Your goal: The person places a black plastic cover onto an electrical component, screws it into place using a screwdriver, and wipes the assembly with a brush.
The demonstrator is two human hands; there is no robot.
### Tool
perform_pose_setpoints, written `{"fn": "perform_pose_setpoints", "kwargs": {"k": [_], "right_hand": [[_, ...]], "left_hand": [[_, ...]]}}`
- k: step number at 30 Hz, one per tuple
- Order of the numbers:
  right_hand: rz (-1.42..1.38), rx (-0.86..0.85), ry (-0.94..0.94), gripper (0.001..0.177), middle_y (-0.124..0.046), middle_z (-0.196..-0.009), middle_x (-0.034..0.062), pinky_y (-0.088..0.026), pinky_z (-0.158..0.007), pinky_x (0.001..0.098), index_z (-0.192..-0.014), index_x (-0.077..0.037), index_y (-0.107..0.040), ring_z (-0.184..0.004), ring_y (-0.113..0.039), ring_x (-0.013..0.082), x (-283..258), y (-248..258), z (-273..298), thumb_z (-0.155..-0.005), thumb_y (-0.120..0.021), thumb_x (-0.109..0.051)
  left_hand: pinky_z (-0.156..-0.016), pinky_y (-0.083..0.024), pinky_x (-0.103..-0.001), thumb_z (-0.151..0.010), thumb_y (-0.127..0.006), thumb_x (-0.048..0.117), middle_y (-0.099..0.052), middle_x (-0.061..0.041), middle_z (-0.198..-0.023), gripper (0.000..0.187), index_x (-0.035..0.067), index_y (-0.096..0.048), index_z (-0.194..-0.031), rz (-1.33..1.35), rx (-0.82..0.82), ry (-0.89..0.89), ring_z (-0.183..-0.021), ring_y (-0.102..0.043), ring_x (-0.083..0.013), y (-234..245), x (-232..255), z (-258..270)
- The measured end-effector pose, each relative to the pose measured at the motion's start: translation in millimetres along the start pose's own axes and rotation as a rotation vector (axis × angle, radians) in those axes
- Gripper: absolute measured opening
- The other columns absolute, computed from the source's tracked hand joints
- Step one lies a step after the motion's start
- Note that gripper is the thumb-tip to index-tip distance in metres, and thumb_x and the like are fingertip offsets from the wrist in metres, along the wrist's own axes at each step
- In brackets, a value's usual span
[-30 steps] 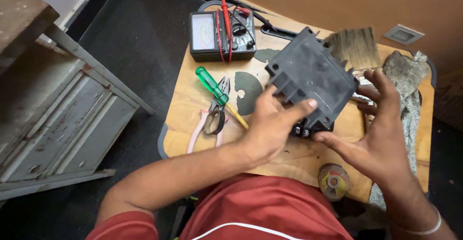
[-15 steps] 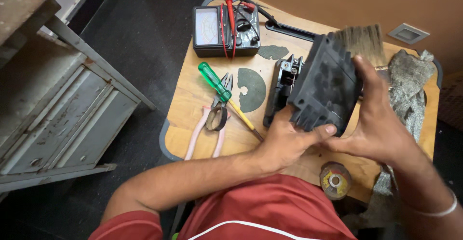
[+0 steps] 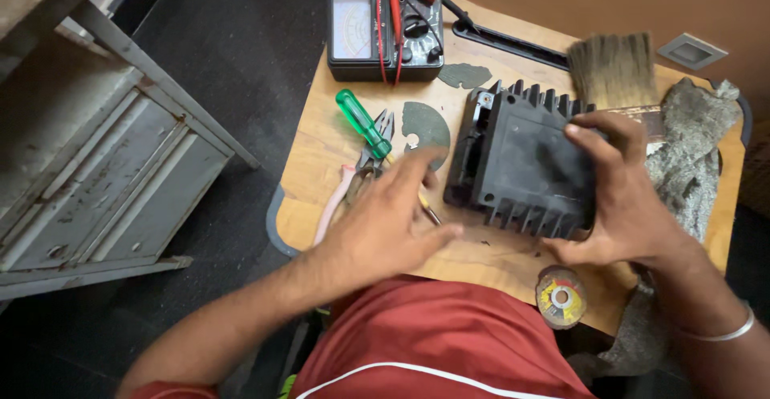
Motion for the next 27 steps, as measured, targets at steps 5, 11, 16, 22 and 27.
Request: {"fn": "perform_pose_setpoints", "kwargs": {"k": [5,11,16,22,27], "right_hand": [[0.094,-0.031,-0.036,0.116,-0.037,-0.140,0.0234,-0.027,-0.119,0.0615,-0.148,-0.013,-0.036,-0.137,-0.035,0.0452,-2,-7,-5,-0.049,-0.081,-0.053],[0.235,-0.089,-0.099,0.111,-0.039,-0.140,0.0259,-0.028,-0.115,0.0647,-0.146,-0.014,-0.048,-0.135,-0.036,0.0472,2,-11,-6,-0.049,-0.077,-0.059],[0.256,-0.099,-0.097,0.107,-0.039,-0.143,0.0256,-0.030,-0.114,0.0652,-0.147,-0.016,-0.051,-0.136,-0.037,0.0469,4,-11,-4,-0.054,-0.074,-0.063],[0.268,-0.171,-0.084,0.106,-0.038,-0.142,0.0260,-0.029,-0.112,0.0648,-0.149,-0.017,-0.051,-0.133,-0.036,0.0465,10,-14,-5,-0.061,-0.065,-0.074],[0.289,-0.214,-0.107,0.102,-0.039,-0.144,0.0266,-0.031,-0.107,0.0627,-0.150,-0.021,-0.051,-0.134,-0.037,0.0451,10,-12,-7,-0.063,-0.063,-0.073]], "left_hand": [[-0.094,-0.054,-0.047,-0.087,-0.081,0.031,-0.053,-0.023,-0.131,0.079,-0.001,-0.042,-0.147,-0.106,0.169,-0.384,-0.114,-0.063,-0.0438,8,6,-9],[-0.092,-0.054,-0.048,-0.087,-0.079,0.032,-0.051,-0.025,-0.134,0.079,-0.004,-0.042,-0.146,-0.179,0.082,-0.375,-0.110,-0.064,-0.0445,-8,-1,-36],[-0.092,-0.054,-0.047,-0.087,-0.079,0.031,-0.053,-0.025,-0.135,0.081,-0.004,-0.039,-0.148,-0.209,0.096,-0.421,-0.110,-0.064,-0.0443,-5,5,-43],[-0.093,-0.056,-0.044,-0.090,-0.074,0.025,-0.054,-0.021,-0.135,0.078,0.005,-0.036,-0.155,-0.147,-0.009,-0.346,-0.110,-0.066,-0.0399,-6,2,-46],[-0.103,-0.049,-0.045,-0.081,-0.082,0.028,-0.045,-0.024,-0.149,0.072,0.003,-0.053,-0.142,-0.292,0.117,-0.497,-0.127,-0.055,-0.0415,-5,2,-53]]}}
Point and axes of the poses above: each hand's wrist, its own z-axis away from the middle knuckle, its own y-axis out of the back of the hand, x = y × z, the point moved 5 cm from there along -z, towards the middle knuckle
